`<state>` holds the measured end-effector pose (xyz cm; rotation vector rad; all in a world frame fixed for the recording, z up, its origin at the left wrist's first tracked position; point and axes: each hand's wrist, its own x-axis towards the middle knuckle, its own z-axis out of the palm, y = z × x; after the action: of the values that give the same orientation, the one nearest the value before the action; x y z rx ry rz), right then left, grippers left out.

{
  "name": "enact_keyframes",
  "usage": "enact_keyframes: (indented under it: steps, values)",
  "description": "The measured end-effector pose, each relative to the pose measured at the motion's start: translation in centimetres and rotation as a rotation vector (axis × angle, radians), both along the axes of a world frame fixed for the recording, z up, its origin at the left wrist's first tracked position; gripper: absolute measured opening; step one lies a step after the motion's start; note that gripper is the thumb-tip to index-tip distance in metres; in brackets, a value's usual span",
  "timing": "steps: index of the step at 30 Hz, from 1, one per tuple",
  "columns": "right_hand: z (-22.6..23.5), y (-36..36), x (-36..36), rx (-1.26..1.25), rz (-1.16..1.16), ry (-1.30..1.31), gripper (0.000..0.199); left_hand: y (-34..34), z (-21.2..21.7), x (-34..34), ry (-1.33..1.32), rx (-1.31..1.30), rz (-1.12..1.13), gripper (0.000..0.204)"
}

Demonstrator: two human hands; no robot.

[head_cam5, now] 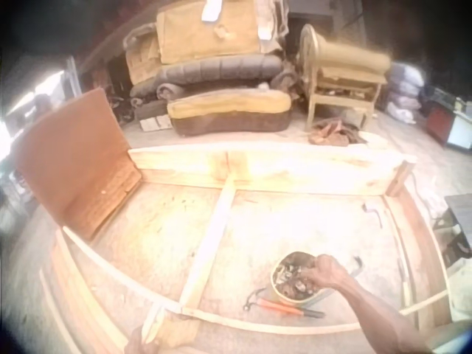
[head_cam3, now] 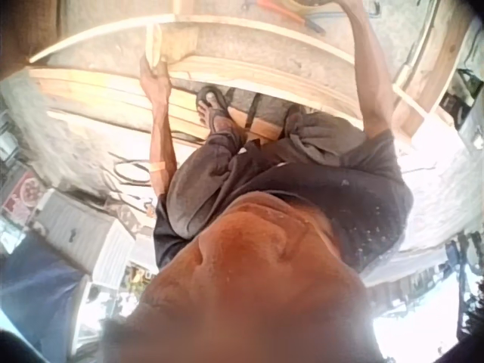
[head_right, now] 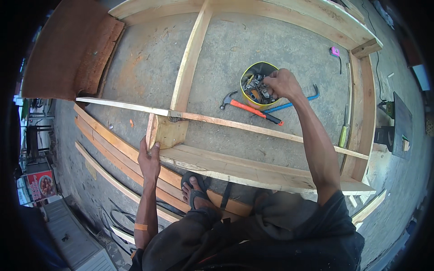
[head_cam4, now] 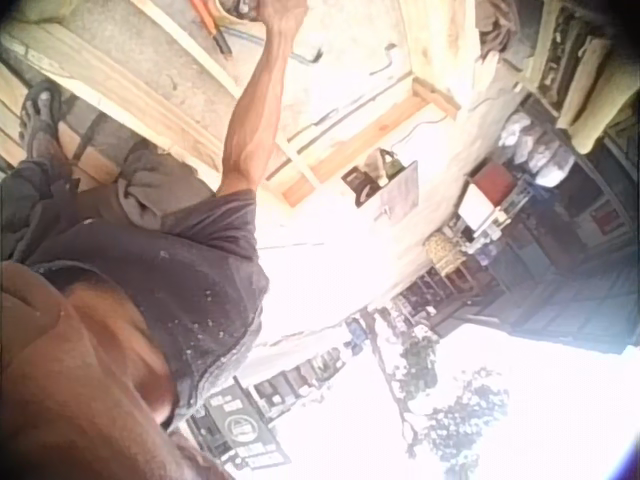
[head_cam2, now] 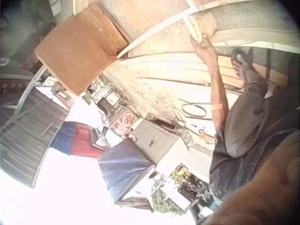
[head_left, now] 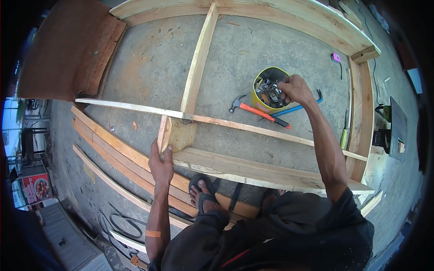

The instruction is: The person assembles a wooden frame on the floor using a hammer and nails. They measure and mark a piece of wood with a tape measure and square, then cut it on a table saw. The person then hammers nails into the frame to secure the pieces together.

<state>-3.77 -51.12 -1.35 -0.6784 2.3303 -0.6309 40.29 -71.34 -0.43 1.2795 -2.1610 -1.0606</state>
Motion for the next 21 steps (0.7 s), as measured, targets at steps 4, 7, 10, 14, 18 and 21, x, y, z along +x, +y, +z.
enact_keyframes:
  steps: [4,7,10,14,18,21]
  values:
    - [0.2,3.5,0.3,-0.404,-0.201,-0.326,0.021,0.2,-0.2,-0.4,0.006,-0.002,-0.002,0.043]
    - [-0.1,4.6,-0.5,-0.473,-0.227,-0.343,0.022,0.9,0.4,-0.8,-0.015,0.004,-0.013,0.041]
    - [0.9,4.2,-0.2,-0.596,-0.248,-0.394,0.019,0.7,0.1,-0.9,-0.002,-0.006,-0.003,0.042]
    - [2.0,3.3,1.5,-0.702,-0.254,-0.519,0.014,0.7,0.0,-0.3,-0.081,-0.115,-0.003,0.044]
    - [3.1,1.8,5.0,-0.73,-0.095,-0.643,0.011,2.4,2.8,-2.1,-0.151,-0.555,-0.043,0.048]
    - [4.9,0.1,10.3,-0.743,0.085,-0.848,0.012,6.3,7.6,-6.5,0.085,-0.122,-0.113,0.043]
